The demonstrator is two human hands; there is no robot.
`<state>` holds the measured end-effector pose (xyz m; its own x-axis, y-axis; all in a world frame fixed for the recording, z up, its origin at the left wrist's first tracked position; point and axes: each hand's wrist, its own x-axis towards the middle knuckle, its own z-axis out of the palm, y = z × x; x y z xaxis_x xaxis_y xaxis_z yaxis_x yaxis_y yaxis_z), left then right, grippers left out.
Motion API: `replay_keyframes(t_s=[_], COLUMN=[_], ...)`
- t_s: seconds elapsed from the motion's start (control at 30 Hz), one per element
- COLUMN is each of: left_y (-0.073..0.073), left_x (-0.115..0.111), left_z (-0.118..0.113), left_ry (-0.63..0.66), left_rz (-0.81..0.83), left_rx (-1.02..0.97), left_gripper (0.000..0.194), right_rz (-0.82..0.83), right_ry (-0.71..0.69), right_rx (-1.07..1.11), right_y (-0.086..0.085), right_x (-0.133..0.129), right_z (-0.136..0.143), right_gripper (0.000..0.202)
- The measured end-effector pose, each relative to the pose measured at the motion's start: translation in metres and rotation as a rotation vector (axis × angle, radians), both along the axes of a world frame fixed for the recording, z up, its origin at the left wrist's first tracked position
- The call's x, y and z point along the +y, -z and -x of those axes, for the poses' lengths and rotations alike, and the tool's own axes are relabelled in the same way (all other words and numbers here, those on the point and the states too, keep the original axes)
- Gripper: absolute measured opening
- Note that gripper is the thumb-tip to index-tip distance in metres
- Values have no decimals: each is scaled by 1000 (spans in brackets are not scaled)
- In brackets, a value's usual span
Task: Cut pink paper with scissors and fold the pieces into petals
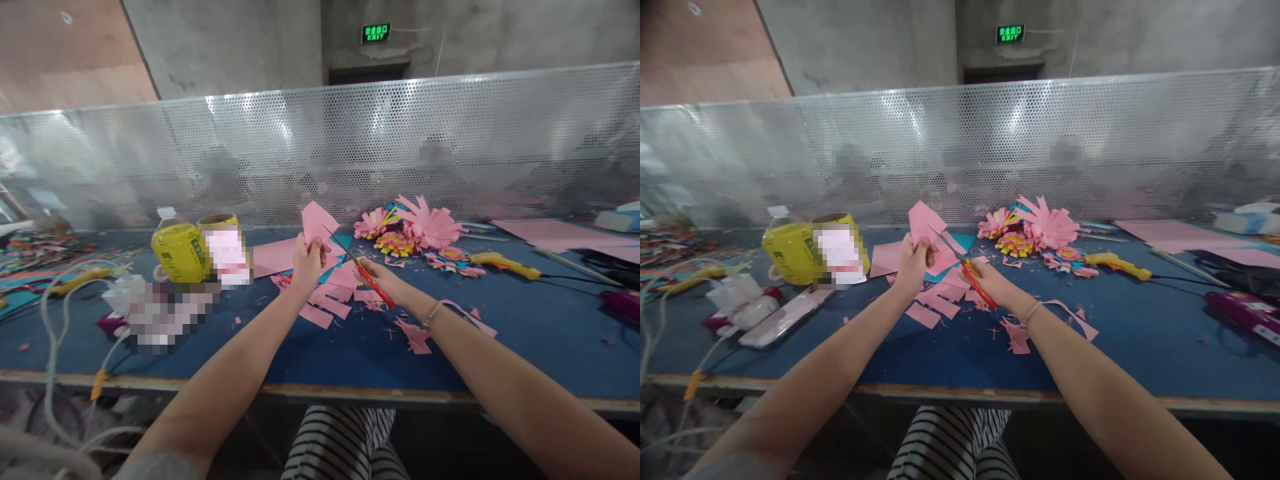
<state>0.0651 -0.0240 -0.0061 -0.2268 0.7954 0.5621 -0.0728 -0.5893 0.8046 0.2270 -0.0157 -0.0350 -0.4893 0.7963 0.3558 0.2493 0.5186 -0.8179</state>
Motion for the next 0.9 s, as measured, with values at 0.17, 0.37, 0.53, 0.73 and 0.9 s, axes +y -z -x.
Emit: replay_keyframes(t_s=[0.17, 0.37, 0.53, 0.73, 0.9], left_y=[0, -4, -2, -2, -2], left_x=[-7, -11, -10, -9, -10], left_z=[-4, -7, -7, -7, -7], left_ry=[26, 24, 52, 48, 53], left_rz=[14, 25, 25, 35, 39], left_rx=[95, 113, 107, 98, 90], left_gripper=[11, 10, 14, 15, 15], right_rz=[141, 186, 218, 217, 208], right_ry=[-107, -135, -131, -146, -133], right_rx=[161, 185, 206, 195, 183], right_y=[0, 2, 10, 10, 7], right_x=[-1, 1, 7, 7, 5], right_z=[1, 0, -1, -2, -1], right_gripper=[27, 24, 24, 26, 25])
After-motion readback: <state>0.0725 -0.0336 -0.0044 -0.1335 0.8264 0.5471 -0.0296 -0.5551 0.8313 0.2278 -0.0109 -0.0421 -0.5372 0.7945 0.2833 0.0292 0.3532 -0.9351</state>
